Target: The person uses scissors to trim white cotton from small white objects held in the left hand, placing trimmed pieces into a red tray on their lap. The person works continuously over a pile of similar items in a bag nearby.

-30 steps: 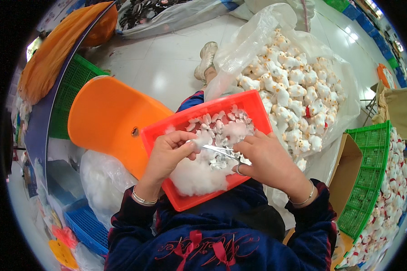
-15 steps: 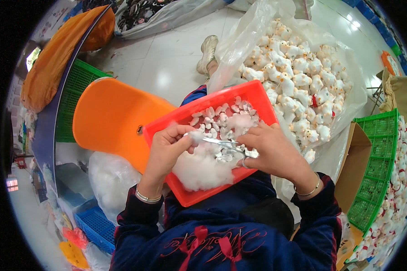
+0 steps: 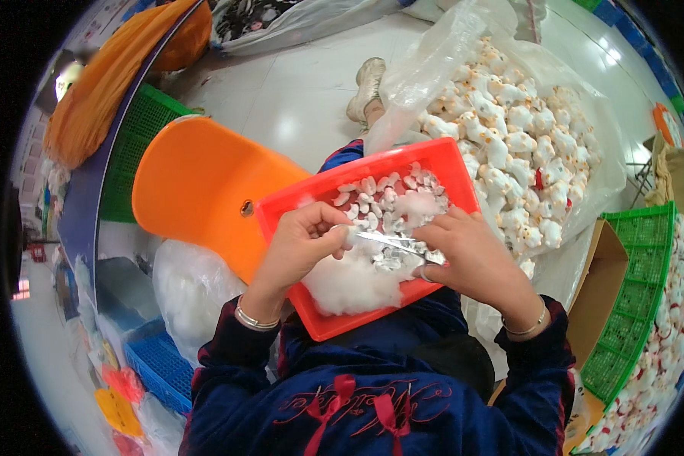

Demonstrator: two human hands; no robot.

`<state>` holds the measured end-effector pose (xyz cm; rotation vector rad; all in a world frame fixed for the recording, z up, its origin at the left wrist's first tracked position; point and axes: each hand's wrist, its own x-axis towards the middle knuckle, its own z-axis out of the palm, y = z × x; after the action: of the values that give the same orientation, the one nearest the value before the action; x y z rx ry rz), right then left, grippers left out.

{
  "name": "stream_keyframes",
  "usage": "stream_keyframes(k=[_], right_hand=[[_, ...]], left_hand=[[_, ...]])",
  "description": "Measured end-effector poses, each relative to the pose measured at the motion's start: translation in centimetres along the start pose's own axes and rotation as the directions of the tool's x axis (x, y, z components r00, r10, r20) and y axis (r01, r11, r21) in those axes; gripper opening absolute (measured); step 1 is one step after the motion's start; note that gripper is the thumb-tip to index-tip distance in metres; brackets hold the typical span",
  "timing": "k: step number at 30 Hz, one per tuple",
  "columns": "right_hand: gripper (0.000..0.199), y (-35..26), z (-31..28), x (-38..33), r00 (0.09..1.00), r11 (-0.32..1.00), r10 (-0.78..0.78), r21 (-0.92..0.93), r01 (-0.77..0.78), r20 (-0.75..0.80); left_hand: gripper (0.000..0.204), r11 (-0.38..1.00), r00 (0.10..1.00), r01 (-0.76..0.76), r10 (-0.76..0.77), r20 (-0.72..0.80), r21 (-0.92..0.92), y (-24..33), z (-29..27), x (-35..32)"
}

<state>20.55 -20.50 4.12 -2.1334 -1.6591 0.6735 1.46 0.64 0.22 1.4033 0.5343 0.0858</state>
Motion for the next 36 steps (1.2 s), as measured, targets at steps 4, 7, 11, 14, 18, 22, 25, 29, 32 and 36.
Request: stream_keyframes(k=[4,7,11,14,18,22,25,29,32,36], right_hand=[[0.055,-1.3,-1.0,0.0,0.972,0.993,-0.083,-0.104,0.061,-0.221],[0.060,-2.2,-0.8,0.6,0.981,0.979,-0.080,-0.199,0.044,-0.178],[0.045,-2.4,-0.8,0.9,0.994,0.959,-0.025,-0.283,-0.007,-0.109],[0.037,-2.8,-1.1,1.1,0.998,0.953,0.010,-0.301,-0.028,-0.059],[0.035,-3.3,-1.2,2.0,0.998,0.969,0.028,-0.247,-0.011,0.062],[0.041,-2.3,-1.1,2.0,0.999,0.990,-0.053,-0.129,0.054,0.009],[0.051,-1.3,-1.7,1.8,0.998,0.998,-0.052,-0.040,0.050,-0.046],[0.053,-1.1,-1.0,1.6,0.992,0.998,-0.053,0.039,0.057,-0.113],[0.051,-1.4,-0.4,1.6,0.994,0.998,-0.060,-0.027,0.058,-0.088],[0.044,-1.2,-0.4,1.5,0.999,0.999,0.020,-0.034,-0.021,-0.032]], left_hand=[[0.006,0.963,0.994,0.010,-0.039,-0.101,-0.269,-1.1,0.0,0.8],[0.007,0.935,0.991,-0.006,-0.041,-0.125,-0.353,-1.4,0.7,0.7],[0.009,0.905,0.991,-0.008,-0.051,-0.127,-0.425,-1.2,0.1,0.3],[0.012,0.925,0.984,0.007,-0.073,-0.160,-0.379,-1.0,0.1,0.0],[0.014,0.977,0.990,-0.038,0.008,-0.143,-0.210,-1.4,0.3,0.1],[0.017,0.988,0.994,-0.046,0.031,-0.102,-0.151,-1.9,-0.4,0.0],[0.017,0.971,0.987,-0.109,0.081,-0.137,-0.213,-2.6,-0.8,0.0],[0.017,0.958,0.981,-0.151,0.116,-0.154,-0.243,-2.6,-0.8,0.1],[0.015,0.950,0.976,-0.166,0.120,-0.181,-0.266,-1.9,-0.1,-0.1],[0.015,0.945,0.977,-0.165,0.119,-0.174,-0.283,-1.7,-0.1,0.1]])
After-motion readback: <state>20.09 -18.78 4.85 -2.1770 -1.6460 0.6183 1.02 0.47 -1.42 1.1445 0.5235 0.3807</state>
